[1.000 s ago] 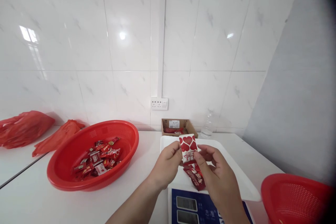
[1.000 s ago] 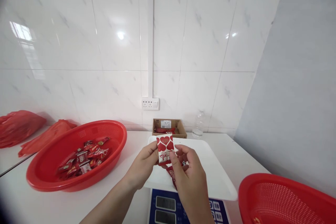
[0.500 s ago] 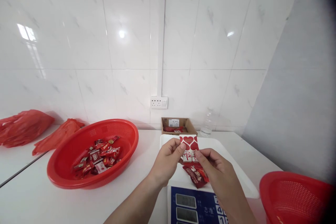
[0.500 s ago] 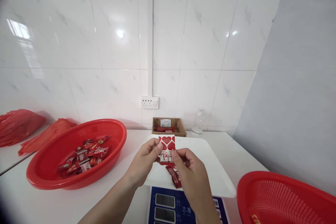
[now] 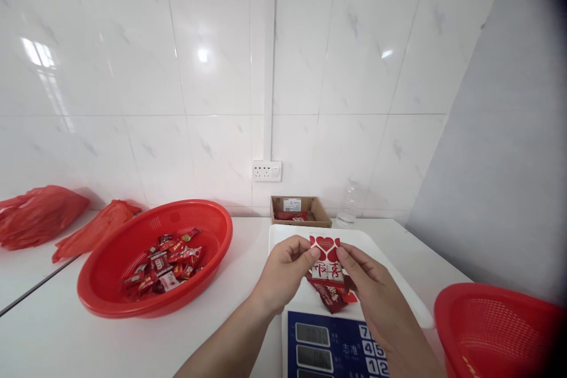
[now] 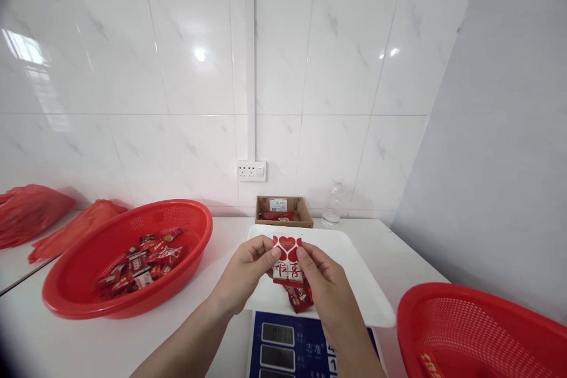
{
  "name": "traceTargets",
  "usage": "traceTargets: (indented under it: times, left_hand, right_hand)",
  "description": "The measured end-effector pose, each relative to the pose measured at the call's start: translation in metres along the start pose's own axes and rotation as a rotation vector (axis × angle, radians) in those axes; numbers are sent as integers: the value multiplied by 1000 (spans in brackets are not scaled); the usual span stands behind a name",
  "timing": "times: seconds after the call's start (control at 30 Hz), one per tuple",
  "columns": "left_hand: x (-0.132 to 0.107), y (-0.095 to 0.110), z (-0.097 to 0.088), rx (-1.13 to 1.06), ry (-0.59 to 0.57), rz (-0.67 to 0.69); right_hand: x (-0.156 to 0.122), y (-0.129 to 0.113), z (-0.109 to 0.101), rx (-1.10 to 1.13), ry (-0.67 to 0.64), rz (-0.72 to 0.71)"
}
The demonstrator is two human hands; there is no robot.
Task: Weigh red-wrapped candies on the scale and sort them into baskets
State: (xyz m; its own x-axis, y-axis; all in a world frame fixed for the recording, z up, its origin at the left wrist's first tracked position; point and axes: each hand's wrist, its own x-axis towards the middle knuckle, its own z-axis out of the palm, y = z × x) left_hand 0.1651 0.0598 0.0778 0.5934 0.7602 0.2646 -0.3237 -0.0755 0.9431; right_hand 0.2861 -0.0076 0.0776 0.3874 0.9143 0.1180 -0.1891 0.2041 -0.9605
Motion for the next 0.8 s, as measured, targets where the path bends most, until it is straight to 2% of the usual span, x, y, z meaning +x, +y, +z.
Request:
traceTargets:
  times: [0.27, 0.43, 0.57, 0.8]
  left_hand:
    - [-1, 4, 2, -21, 30, 14]
    - [-1, 3, 0, 15, 71, 21]
    - [-2, 5, 0, 16, 83, 36]
    - [-4, 3, 4, -13, 75, 23]
  right_hand:
    - [-1, -1, 1, -66, 37, -14]
    - [-3, 0, 1, -130, -6, -26]
    - [-3, 3, 2, -133, -37, -29]
    - [-3, 1, 3, -90, -15, -1]
